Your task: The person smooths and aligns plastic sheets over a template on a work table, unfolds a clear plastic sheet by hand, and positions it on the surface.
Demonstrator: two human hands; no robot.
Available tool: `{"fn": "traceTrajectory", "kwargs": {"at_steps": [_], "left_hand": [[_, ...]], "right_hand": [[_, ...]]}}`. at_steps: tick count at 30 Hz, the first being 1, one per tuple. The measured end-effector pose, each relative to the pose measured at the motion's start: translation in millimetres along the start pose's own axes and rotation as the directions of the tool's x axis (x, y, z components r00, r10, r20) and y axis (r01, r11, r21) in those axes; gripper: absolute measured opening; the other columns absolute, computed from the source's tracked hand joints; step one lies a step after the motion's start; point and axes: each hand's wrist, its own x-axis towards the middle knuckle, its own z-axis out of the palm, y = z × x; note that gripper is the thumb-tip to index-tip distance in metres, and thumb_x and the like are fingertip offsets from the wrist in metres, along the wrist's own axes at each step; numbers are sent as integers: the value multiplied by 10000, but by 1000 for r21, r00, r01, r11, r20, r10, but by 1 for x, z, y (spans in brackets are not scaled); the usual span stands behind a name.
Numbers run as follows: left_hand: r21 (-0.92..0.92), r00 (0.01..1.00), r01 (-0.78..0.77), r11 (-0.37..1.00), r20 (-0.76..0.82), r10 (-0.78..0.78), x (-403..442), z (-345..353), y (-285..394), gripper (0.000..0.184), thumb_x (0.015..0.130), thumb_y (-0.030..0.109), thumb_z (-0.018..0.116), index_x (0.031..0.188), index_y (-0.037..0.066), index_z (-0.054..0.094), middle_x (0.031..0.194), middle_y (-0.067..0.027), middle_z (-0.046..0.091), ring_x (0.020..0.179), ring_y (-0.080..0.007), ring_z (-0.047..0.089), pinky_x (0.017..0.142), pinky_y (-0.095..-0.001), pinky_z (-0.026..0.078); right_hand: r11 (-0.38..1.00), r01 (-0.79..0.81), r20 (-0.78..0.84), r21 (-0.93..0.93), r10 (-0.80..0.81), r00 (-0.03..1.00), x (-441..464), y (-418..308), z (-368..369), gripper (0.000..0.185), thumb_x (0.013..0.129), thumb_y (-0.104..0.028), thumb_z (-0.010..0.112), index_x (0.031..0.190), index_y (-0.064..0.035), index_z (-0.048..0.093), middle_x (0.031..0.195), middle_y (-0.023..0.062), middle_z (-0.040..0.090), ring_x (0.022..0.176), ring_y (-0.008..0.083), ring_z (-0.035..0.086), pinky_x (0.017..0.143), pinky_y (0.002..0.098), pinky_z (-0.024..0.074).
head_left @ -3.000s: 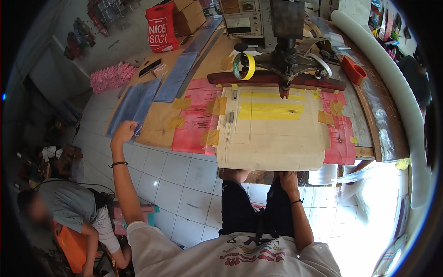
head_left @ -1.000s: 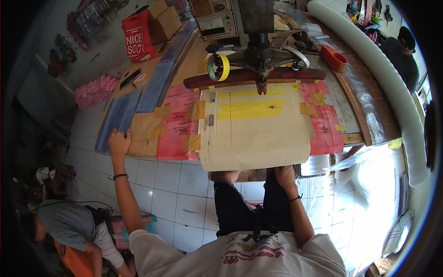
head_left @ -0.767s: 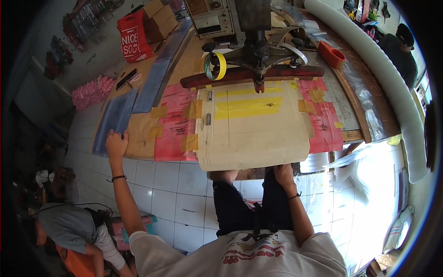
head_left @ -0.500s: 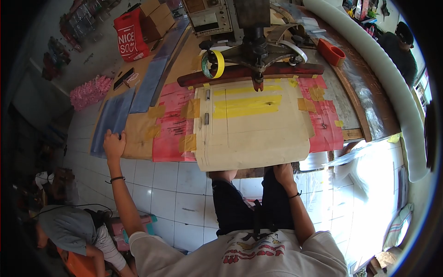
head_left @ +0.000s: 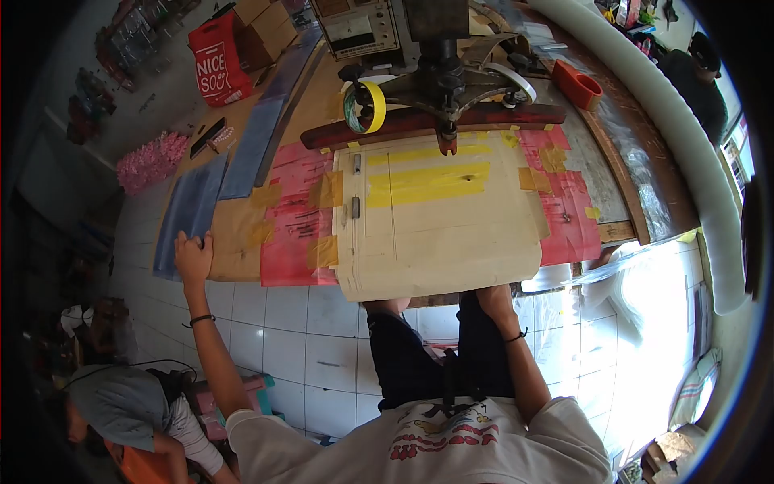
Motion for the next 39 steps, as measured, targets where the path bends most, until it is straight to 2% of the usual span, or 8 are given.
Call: {"fn": "traceTrajectory", "kwargs": {"at_steps": [9, 12, 18, 27, 30, 33, 36, 39], "left_hand": [[-16, 999, 35, 999, 34, -34, -4, -3, 3, 667, 945, 582, 393, 1208, 28, 653, 1454, -270, 407, 1333, -443, 389, 1122, -512, 297], [132, 995, -102, 986, 18, 100, 12, 21, -18, 654, 944, 575, 414, 1194, 23, 659, 1433, -294, 420, 1332, -445, 388, 1128, -515, 284], [-168, 995, -10, 986, -96, -6, 2, 23, -15, 619, 926, 560, 483, 1091, 5, 701, 1378, -335, 455, 1306, -474, 400, 1141, -517, 249], [-174, 971, -32, 984, -238, -10, 5, 44, -26, 615, 913, 582, 502, 1003, 13, 717, 1300, -301, 519, 1253, -454, 434, 1096, -536, 285], [-240, 983, -8, 971, -180, -37, 11, 49, -29, 594, 913, 571, 515, 988, 17, 714, 1297, -265, 505, 1243, -430, 428, 1070, -532, 311], [-95, 988, -13, 995, -154, -2, 16, 55, -34, 574, 914, 559, 526, 1005, 20, 700, 1322, -235, 470, 1243, -409, 413, 1052, -531, 327], [-258, 987, 97, 961, -97, -126, 1, 28, -13, 576, 913, 561, 530, 1037, 19, 681, 1355, -223, 451, 1265, -398, 394, 1050, -542, 322], [-245, 992, 49, 968, -98, -76, 7, 37, -23, 572, 916, 554, 530, 1056, 17, 667, 1373, -217, 437, 1271, -394, 385, 1051, -547, 318]], "right_hand": [[997, 16, 26, -78, -14, 1000, -2, -2, 0, 345, 887, -142, 577, 1184, 25, 520, 1066, 324, 596, 975, 525, 562, 814, 553, 485], [989, 88, -19, -120, -91, 996, -6, 8, 9, 364, 888, -154, 586, 1203, 13, 511, 1093, 317, 592, 986, 518, 563, 824, 550, 485], [991, 8, 49, -135, -2, 999, -5, -5, 1, 360, 888, -170, 600, 1194, 4, 527, 1099, 312, 588, 988, 519, 563, 821, 548, 488], [995, -1, 33, -104, 4, 999, -6, -13, -2, 337, 885, -142, 589, 1176, 18, 534, 1087, 311, 594, 973, 518, 566, 798, 550, 493], [992, 5, 61, -125, 3, 998, -3, -21, -9, 321, 894, -147, 576, 1165, 20, 534, 1088, 318, 590, 971, 523, 564, 806, 553, 489], [994, -4, -53, -106, -2, 999, -7, -22, -5, 324, 898, -152, 569, 1166, 27, 532, 1063, 322, 598, 964, 528, 564, 816, 557, 482], [989, -41, -36, -139, 37, 999, -12, -10, 3, 325, 900, -158, 566, 1159, 36, 531, 1060, 328, 596, 967, 530, 562, 823, 562, 477], [988, -49, -13, -149, 47, 999, -10, -2, 8, 339, 903, -166, 566, 1166, 41, 517, 1066, 335, 588, 974, 532, 556, 820, 569, 474]]}}
